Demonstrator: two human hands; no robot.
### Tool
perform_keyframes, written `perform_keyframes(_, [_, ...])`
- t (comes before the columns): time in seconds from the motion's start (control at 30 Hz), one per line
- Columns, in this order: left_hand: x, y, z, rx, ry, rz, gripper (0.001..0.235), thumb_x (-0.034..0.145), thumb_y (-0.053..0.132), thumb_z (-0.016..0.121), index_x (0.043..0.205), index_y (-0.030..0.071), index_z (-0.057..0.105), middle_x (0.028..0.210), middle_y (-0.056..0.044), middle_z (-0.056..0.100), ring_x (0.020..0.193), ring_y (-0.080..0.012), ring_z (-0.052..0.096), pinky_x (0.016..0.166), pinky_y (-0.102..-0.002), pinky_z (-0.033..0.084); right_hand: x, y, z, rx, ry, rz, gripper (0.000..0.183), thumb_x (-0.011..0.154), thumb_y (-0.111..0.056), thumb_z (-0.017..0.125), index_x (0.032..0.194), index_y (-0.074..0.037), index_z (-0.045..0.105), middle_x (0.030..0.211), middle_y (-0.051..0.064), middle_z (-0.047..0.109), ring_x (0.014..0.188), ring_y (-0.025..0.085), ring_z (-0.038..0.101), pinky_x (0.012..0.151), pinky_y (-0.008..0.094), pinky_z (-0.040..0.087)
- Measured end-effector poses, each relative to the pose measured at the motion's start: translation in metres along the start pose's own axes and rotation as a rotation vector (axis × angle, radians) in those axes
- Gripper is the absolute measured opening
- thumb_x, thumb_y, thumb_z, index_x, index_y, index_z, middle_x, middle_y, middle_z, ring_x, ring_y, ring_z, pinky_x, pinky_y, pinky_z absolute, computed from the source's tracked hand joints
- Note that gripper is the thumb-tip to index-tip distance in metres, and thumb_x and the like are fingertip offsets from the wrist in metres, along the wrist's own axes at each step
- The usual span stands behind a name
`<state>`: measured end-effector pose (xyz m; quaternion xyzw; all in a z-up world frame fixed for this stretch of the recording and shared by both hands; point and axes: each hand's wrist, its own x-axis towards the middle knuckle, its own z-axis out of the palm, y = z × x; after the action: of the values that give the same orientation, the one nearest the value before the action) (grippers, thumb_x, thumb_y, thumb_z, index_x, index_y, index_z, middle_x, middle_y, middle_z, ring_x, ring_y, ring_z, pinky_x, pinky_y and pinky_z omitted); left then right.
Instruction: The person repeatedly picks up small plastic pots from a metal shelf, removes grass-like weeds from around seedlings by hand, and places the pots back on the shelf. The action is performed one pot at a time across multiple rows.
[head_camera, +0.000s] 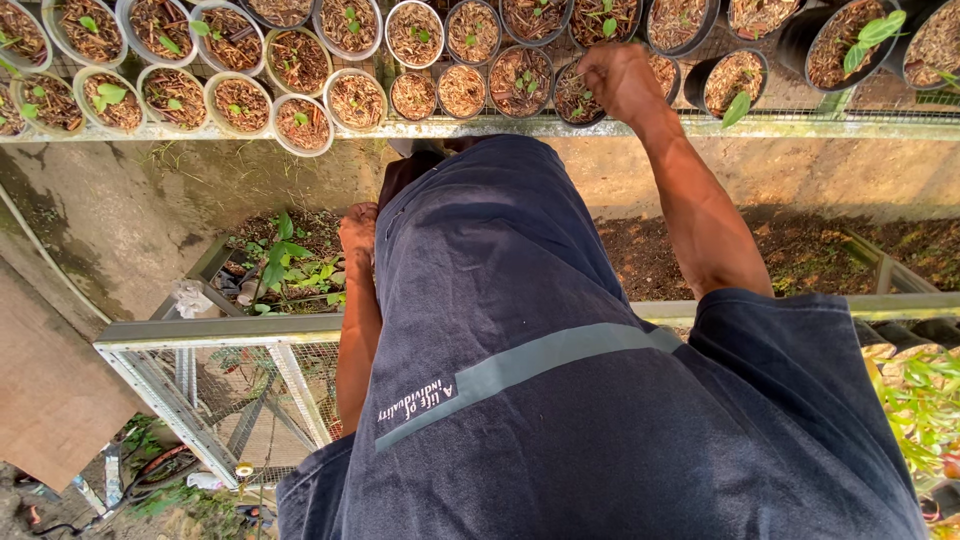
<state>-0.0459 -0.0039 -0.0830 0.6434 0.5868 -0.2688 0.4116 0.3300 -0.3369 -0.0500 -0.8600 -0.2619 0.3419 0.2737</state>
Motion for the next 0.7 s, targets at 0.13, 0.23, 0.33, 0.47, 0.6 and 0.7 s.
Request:
perform_keyframes(0.13, [0.002,0.0,0.002,-0.055,-0.011,0.016,0.024,0.099,0.02,0.061,0.113,0.005,0.074,0.099,-0.012,0.078,0.086,-0.0186,0.072,0.08,-0.033,0.057,0.003,-0.007,0.008,-0.122,-0.146,0.102,0.027,0.094,0.015,0.05,0.086,0.002,0.071,0.084,0.019,0.069,0.063,0.023,0.064,0.056,0.026,0.054])
perform_keyframes(0.23, [0.0,-0.003,-0.001,0.016,0.012,0.037,0.024,0.099,0.02,0.061,0.112,0.005,0.075,0.097,-0.013,0.077,0.085,-0.0182,0.071,0.08,-0.032,0.056,0.007,-0.012,0.016,-0.22,-0.192,0.109,0.03,0.092,0.017,0.048,0.082,0.001,0.072,0.088,0.018,0.07,0.065,0.024,0.065,0.06,0.026,0.055])
perform_keyframes(0.33, [0.001,-0.001,0.001,-0.05,0.014,0.064,0.024,0.099,0.02,0.061,0.112,0.004,0.074,0.097,-0.012,0.078,0.085,-0.0175,0.072,0.079,-0.031,0.056,0.009,-0.012,0.015,-0.23,-0.074,-0.013,0.024,0.095,0.013,0.055,0.088,-0.001,0.074,0.092,0.02,0.071,0.068,0.025,0.066,0.059,0.027,0.056])
perform_keyframes(0.47, [0.0,-0.002,0.002,-0.083,0.008,0.03,0.025,0.1,0.022,0.062,0.111,0.003,0.074,0.096,-0.012,0.078,0.083,-0.0179,0.07,0.078,-0.032,0.056,0.005,-0.013,0.016,-0.306,-0.108,-0.007,0.029,0.091,0.02,0.047,0.088,0.001,0.07,0.098,0.026,0.069,0.073,0.028,0.067,0.057,0.027,0.056])
perform_keyframes(0.6, [0.003,0.0,0.003,-0.083,0.009,0.051,0.024,0.099,0.022,0.065,0.112,0.003,0.074,0.097,-0.011,0.078,0.084,-0.0166,0.072,0.079,-0.031,0.057,0.007,-0.018,0.013,-0.195,-0.188,0.16,0.028,0.093,0.02,0.042,0.101,0.005,0.065,0.09,0.028,0.064,0.066,0.029,0.065,0.053,0.027,0.054])
perform_keyframes(0.7, [0.002,-0.002,0.004,-0.15,-0.001,-0.003,0.025,0.098,0.022,0.066,0.112,0.004,0.074,0.099,-0.01,0.079,0.083,-0.0171,0.071,0.078,-0.03,0.058,0.006,-0.017,0.012,-0.101,-0.18,0.181,0.03,0.093,0.02,0.039,0.098,0.004,0.064,0.086,0.024,0.063,0.063,0.027,0.063,0.051,0.027,0.052])
